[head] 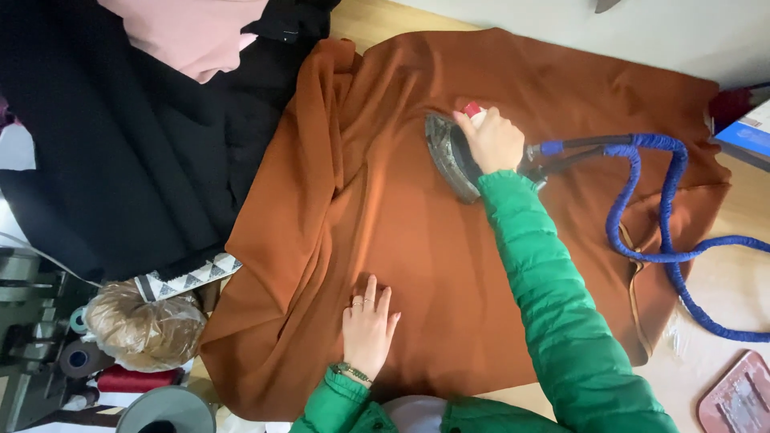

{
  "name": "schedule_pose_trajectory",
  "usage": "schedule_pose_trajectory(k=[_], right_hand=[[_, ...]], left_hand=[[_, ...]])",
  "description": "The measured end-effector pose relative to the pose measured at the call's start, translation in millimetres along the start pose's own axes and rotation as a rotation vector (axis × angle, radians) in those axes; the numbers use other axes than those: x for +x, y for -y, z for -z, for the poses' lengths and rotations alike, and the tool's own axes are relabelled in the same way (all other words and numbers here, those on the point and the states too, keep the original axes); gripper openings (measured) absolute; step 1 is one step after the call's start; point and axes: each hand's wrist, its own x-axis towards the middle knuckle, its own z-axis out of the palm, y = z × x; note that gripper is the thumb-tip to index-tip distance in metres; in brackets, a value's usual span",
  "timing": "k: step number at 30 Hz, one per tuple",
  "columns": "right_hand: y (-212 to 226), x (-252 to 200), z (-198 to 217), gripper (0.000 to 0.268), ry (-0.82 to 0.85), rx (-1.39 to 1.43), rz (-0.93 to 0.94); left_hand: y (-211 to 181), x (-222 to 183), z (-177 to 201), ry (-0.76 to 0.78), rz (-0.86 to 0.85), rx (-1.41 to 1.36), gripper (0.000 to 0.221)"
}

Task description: Ironing a large piece of brown fabric on a work table using a professional steam iron in a factory setting.

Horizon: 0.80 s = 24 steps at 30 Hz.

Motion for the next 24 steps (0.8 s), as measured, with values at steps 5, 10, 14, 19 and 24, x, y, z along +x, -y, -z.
schedule_pose_trajectory(k=[5, 10, 14, 19, 24], right_hand=[[2, -24, 18, 0.075, 0.085, 0.020, 0.048], [4, -68, 29, 0.071, 0.105, 0.002, 0.125], [5, -116, 36, 0.065, -0.132, -0.144, 0.359], [2, -141, 37, 0.066, -0.157, -0.152, 0.372], [-2, -116, 34, 0.066, -0.230, -0.184, 0.387]], left_hand=[[-5, 5, 1, -0.025, -0.023, 0.015, 0.052], [-8, 8, 2, 0.000, -0.056, 0.010, 0.051], [-10, 7, -6, -0.033, -0.077, -0.002, 0.052], [-16, 5, -6, -0.080, -0.124, 0.015, 0.055], [-17, 5, -10, 0.026, -0.115, 0.067, 0.062]])
